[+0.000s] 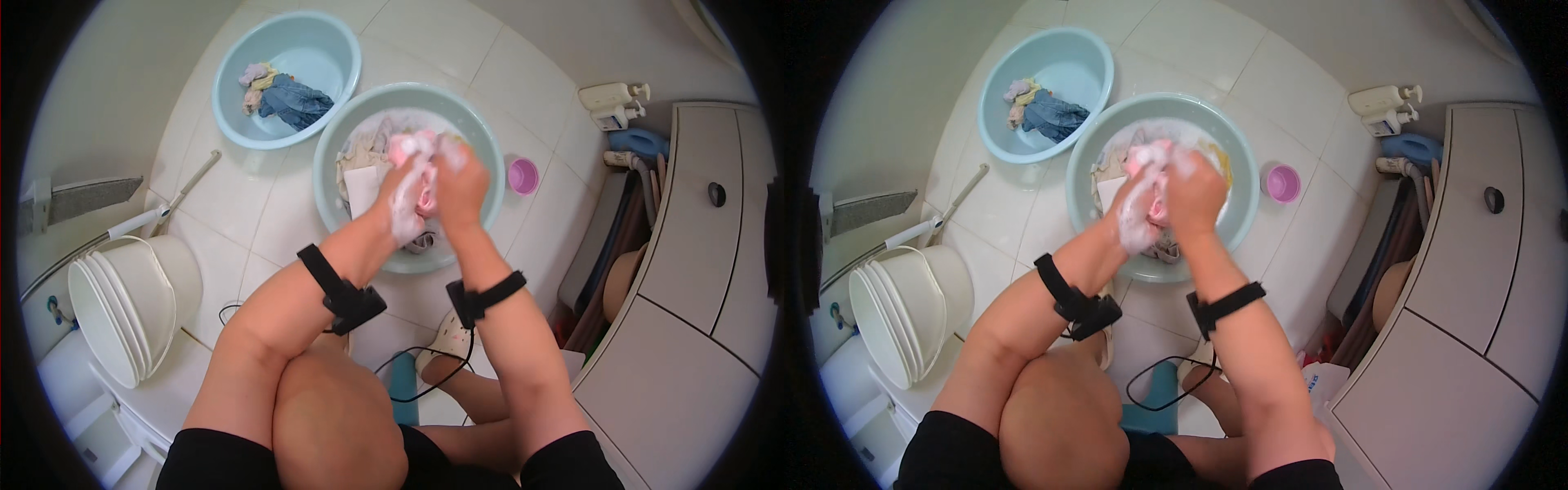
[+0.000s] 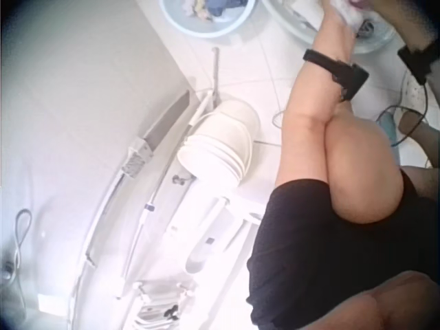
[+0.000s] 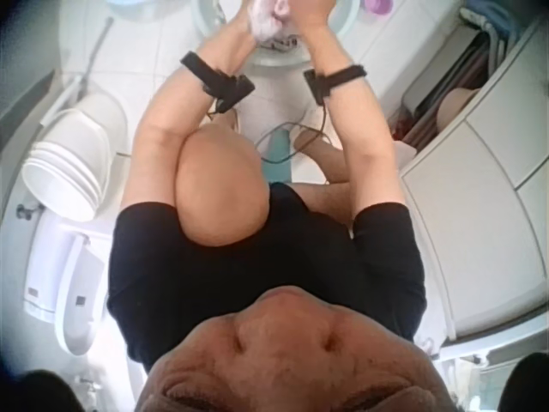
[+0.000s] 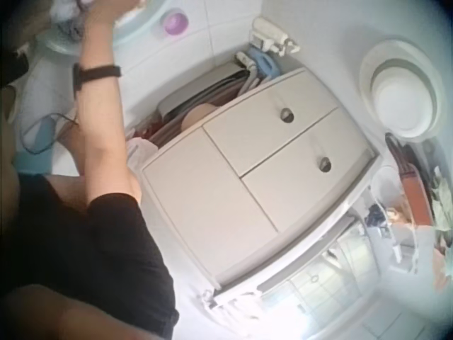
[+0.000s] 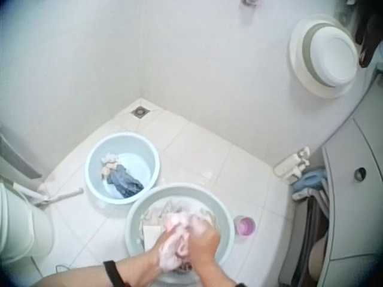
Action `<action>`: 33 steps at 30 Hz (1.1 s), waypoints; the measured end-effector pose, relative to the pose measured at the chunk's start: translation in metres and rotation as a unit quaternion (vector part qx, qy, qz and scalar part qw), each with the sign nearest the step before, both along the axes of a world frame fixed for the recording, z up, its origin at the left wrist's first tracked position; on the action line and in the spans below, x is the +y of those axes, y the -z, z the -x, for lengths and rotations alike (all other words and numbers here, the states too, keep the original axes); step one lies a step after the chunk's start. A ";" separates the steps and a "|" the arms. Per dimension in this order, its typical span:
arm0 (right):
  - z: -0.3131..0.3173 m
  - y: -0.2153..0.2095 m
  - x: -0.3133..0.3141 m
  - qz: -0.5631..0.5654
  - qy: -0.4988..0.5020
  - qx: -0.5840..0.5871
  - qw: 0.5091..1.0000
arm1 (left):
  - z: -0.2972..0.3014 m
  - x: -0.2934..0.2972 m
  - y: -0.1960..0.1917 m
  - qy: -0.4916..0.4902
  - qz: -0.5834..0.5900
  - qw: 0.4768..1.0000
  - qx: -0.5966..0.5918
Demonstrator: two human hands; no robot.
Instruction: Hand wash children's clothing in a basin using detergent and a bar of soap.
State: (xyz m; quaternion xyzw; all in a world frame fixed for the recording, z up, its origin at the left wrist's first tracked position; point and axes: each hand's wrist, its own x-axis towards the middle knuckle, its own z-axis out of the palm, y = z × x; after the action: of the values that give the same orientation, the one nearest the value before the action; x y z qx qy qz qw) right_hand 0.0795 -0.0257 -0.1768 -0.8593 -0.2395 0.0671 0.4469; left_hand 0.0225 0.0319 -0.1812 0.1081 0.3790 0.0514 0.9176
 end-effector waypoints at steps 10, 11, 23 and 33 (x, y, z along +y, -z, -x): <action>0.001 0.014 -0.002 0.106 -0.049 -0.093 0.989 | 0.006 0.002 0.005 0.004 -0.041 0.998 -0.053; 0.001 0.017 -0.002 0.107 -0.049 -0.093 0.989 | 0.006 -0.003 -0.006 0.005 -0.014 1.000 0.016; 0.004 0.006 0.009 -0.007 0.061 0.080 0.995 | 0.009 0.004 0.004 0.006 -0.059 0.998 0.020; 0.000 0.012 0.000 -0.013 0.078 0.072 0.994 | 0.006 -0.003 0.000 0.014 -0.068 0.997 -0.015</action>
State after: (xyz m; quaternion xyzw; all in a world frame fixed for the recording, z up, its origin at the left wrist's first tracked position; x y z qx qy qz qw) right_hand 0.0798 -0.0261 -0.1892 -0.8623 -0.1397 0.0905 0.4783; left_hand 0.0166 0.0288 -0.1814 0.1751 0.3594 0.0659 0.9142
